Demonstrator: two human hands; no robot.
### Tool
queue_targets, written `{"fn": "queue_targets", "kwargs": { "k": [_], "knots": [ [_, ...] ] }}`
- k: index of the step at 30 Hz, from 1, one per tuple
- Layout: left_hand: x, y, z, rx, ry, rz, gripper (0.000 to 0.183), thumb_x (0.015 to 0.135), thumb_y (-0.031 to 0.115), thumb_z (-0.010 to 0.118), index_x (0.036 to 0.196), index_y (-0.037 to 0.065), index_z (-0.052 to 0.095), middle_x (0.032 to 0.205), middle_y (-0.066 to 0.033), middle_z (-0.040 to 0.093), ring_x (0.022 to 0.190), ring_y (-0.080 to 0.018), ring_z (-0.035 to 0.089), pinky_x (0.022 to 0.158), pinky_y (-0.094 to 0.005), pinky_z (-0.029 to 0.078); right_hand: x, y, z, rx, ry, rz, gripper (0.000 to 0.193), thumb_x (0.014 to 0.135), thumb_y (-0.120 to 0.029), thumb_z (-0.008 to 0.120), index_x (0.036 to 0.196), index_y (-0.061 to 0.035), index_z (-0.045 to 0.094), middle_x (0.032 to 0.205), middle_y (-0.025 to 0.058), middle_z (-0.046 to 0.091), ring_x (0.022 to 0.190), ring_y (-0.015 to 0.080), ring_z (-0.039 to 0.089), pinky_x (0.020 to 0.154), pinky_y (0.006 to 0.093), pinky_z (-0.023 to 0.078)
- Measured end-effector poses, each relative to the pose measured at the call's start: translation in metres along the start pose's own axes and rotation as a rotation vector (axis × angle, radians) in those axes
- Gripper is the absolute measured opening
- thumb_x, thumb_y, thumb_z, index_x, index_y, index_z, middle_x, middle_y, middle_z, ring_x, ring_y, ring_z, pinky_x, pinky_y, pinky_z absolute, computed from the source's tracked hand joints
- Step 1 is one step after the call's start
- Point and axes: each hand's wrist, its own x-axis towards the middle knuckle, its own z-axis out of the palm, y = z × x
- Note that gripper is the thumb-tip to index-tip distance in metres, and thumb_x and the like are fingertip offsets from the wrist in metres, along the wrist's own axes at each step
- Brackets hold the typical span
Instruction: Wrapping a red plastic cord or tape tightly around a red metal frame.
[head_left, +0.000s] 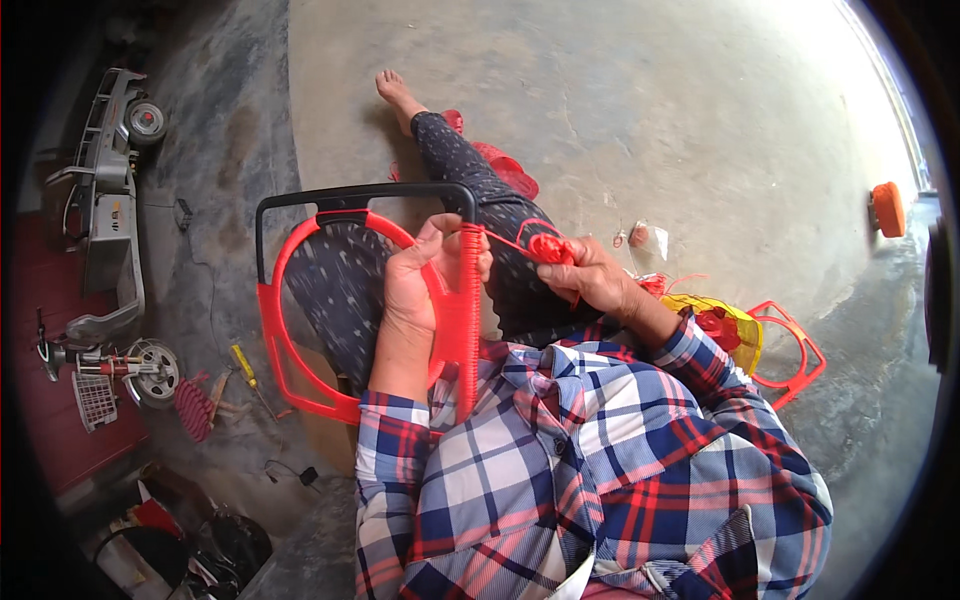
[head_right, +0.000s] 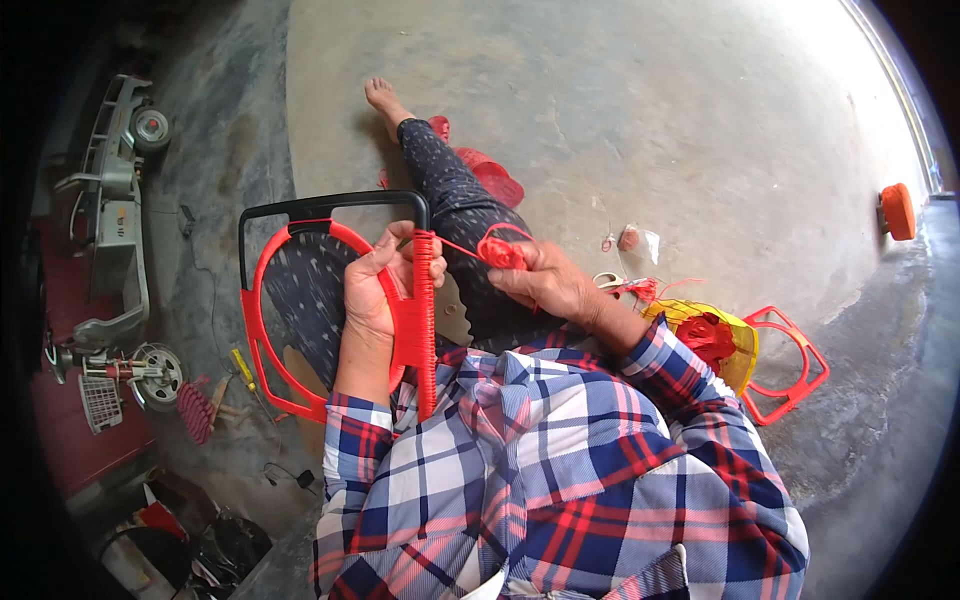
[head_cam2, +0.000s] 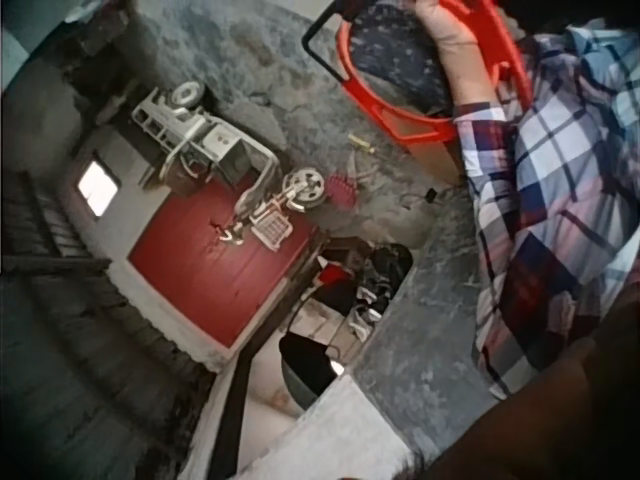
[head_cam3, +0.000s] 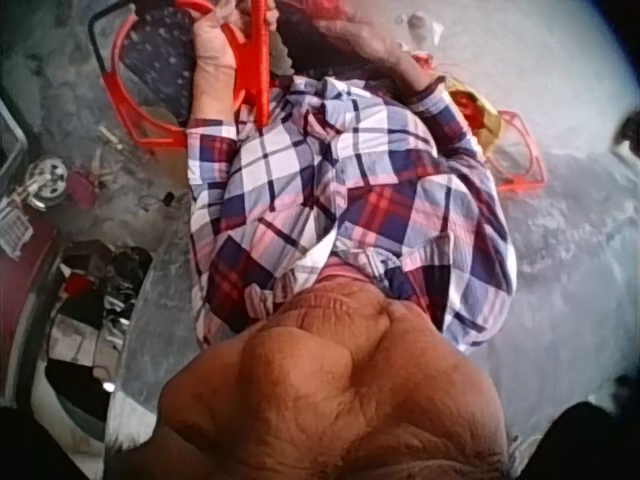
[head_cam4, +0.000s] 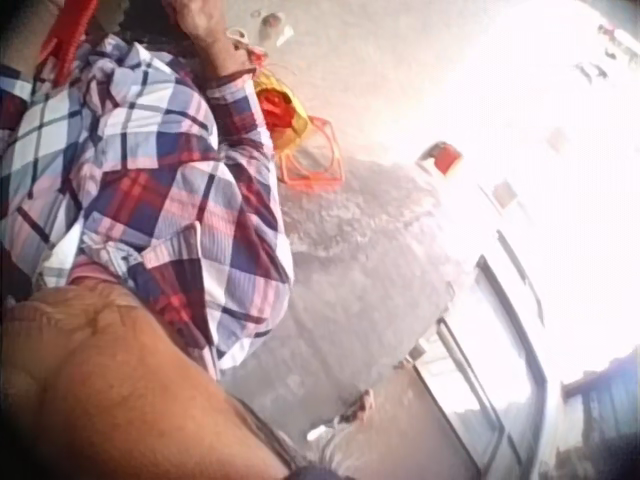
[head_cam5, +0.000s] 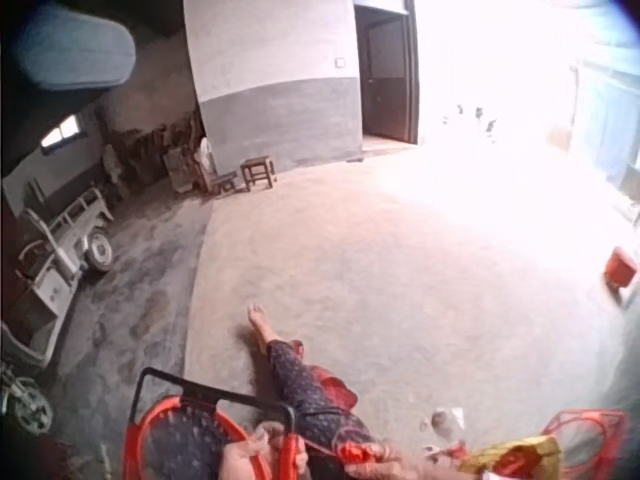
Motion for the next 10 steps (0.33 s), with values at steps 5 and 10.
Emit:
{"fn": "queue_targets", "kwargs": {
  "k": [5,10],
  "knots": [
    [0.003,0.000,-0.001,0.016,0.023,-0.081,0.036,0.093,0.030,0.054,0.116,0.003,0.056,0.103,-0.0222,0.062,0.088,-0.0328,0.061,0.080,-0.0429,0.052,0.012,0.003,-0.034,0.195,0.134,0.028,0.015,0.091,-0.019,0.057,0.099,-0.0069,0.059,0.065,-0.0050,0.045,0.054,0.0055,0.040,0.049,0.0229,0.030],
    [0.002,0.002,-0.020,0.133,0.154,0.088,0.041,0.094,0.029,0.052,0.122,0.000,0.054,0.123,-0.0173,0.058,0.109,-0.0292,0.058,0.094,-0.0399,0.048,0.053,-0.034,-0.070,-0.287,0.310,-0.070,0.040,0.094,-0.026,0.053,0.128,-0.0072,0.047,0.098,0.0081,0.053,0.070,0.0118,0.050,0.063,0.0283,0.044]
  ]
}}
